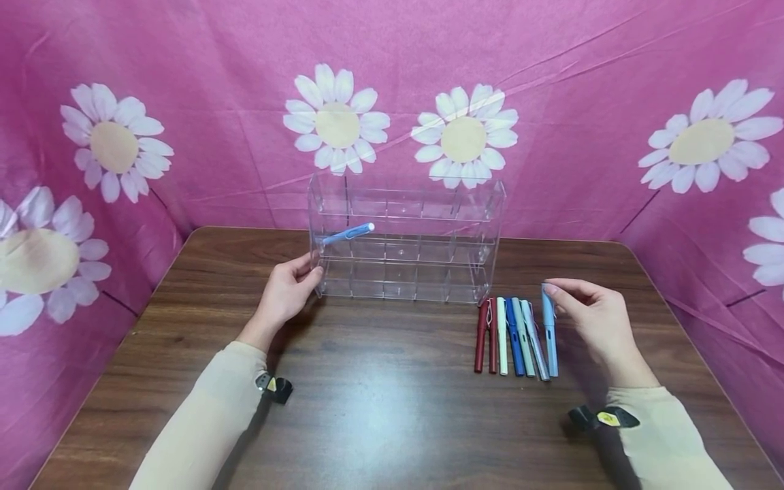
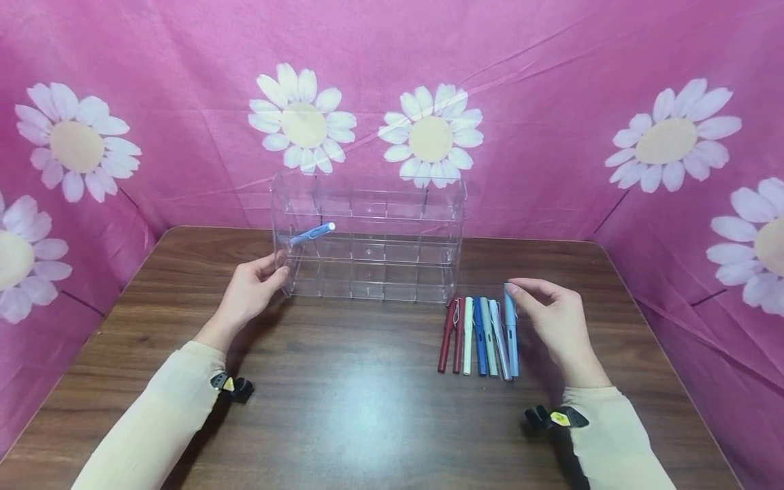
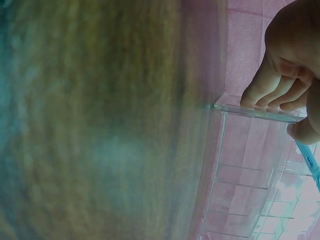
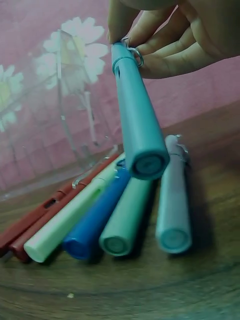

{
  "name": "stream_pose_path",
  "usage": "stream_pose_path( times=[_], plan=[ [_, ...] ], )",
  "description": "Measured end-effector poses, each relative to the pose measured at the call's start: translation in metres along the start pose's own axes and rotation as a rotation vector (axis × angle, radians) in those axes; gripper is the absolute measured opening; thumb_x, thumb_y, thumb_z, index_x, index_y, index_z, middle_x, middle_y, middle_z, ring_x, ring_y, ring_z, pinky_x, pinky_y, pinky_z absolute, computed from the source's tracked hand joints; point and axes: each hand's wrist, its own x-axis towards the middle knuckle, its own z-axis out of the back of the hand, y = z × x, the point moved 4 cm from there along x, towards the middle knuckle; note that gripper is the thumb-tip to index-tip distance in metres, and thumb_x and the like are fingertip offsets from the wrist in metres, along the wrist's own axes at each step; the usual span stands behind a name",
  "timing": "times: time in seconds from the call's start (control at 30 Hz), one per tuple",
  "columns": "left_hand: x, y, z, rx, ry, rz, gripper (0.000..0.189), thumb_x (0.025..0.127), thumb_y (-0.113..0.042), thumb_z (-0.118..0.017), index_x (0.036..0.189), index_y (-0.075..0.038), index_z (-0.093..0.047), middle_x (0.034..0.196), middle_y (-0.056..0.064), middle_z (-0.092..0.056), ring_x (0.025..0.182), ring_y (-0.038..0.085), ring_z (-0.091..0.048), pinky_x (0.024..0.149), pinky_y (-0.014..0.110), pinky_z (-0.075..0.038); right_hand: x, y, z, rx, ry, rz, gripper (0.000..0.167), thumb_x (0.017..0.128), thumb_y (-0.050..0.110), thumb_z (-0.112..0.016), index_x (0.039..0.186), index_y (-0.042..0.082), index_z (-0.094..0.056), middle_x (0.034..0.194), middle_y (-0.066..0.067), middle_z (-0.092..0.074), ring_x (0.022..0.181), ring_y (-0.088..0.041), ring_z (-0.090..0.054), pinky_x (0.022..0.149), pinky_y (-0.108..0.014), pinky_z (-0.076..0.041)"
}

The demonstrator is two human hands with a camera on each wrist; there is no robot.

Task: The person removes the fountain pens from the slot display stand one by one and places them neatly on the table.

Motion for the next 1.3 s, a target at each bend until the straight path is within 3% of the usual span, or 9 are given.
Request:
stream_pose_path(
  times=[0.23,0.4,0.57,0.73,0.97,1.13,1.3],
  plan=[
    [0.0,-0.001,-0.001,0.006,0.0,-0.001,0.045,0.106,-0.011,-0.062,0.149,0.003,-0.061,0.133,0.026,-0.073,0.092,-0.005,-0.067,0.078,0.006,-0.055,0.006,-0.019,0.004,0.024,0.031,-0.063,0.026,0.101,0.026,-0.078,0.121,0.011,-0.083,0.09,0.024,-0.08,0.072,0.004,-0.073,0.068,-0.015,-0.061],
    [0.0,-0.001,0.0,0.013,-0.003,-0.008,0.045,0.106,-0.01,-0.061,0.149,0.004,-0.061,0.133,0.028,-0.072,0.096,0.0,-0.07,0.079,0.005,-0.054,0.01,-0.03,0.005,0.046,0.067,-0.104,0.018,0.101,0.024,-0.078,0.116,0.018,-0.084,0.089,0.02,-0.08,0.072,0.003,-0.074,0.067,-0.015,-0.062],
    [-0.001,-0.002,0.0,0.032,-0.001,-0.003,0.045,0.106,-0.011,-0.062,0.149,0.003,-0.061,0.133,0.027,-0.073,0.098,0.003,-0.07,0.08,0.004,-0.053,0.015,-0.04,0.004,0.021,0.107,-0.144,0.014,0.102,0.026,-0.077,0.113,0.022,-0.084,0.082,0.027,-0.076,0.07,0.002,-0.073,0.065,-0.017,-0.062],
    [-0.002,-0.003,0.0,0.052,0.0,-0.001,0.045,0.106,-0.013,-0.062,0.149,0.001,-0.061,0.132,0.025,-0.074,0.097,0.003,-0.07,0.08,0.005,-0.053,0.018,-0.048,0.001,-0.025,0.119,-0.139,0.019,0.103,0.027,-0.076,0.114,0.013,-0.083,0.08,0.027,-0.074,0.067,0.0,-0.071,0.064,-0.019,-0.063],
    [-0.003,-0.001,0.001,0.056,0.013,0.01,0.044,0.107,-0.013,-0.062,0.15,0.0,-0.062,0.132,0.024,-0.074,0.097,0.006,-0.07,0.08,0.006,-0.053,0.021,-0.056,-0.005,-0.104,0.133,-0.152,0.042,0.105,0.024,-0.073,0.126,-0.012,-0.073,0.08,0.026,-0.073,0.066,-0.002,-0.07,0.064,-0.021,-0.063],
    [-0.003,-0.001,0.001,0.055,0.017,0.013,0.045,0.107,-0.013,-0.062,0.15,0.001,-0.061,0.133,0.024,-0.074,0.101,0.011,-0.072,0.08,0.006,-0.053,0.02,-0.058,-0.006,-0.117,0.147,-0.179,0.048,0.105,0.024,-0.073,0.13,-0.016,-0.069,0.08,0.026,-0.073,0.068,-0.001,-0.071,0.066,-0.02,-0.063],
    [-0.002,-0.001,0.002,0.068,0.013,0.01,0.045,0.107,-0.014,-0.062,0.15,0.0,-0.061,0.133,0.023,-0.074,0.1,0.012,-0.072,0.079,0.007,-0.053,0.021,-0.055,-0.007,-0.129,0.141,-0.148,0.043,0.105,0.02,-0.072,0.128,-0.016,-0.07,0.084,0.024,-0.075,0.07,0.0,-0.072,0.068,-0.019,-0.064]
  ],
)
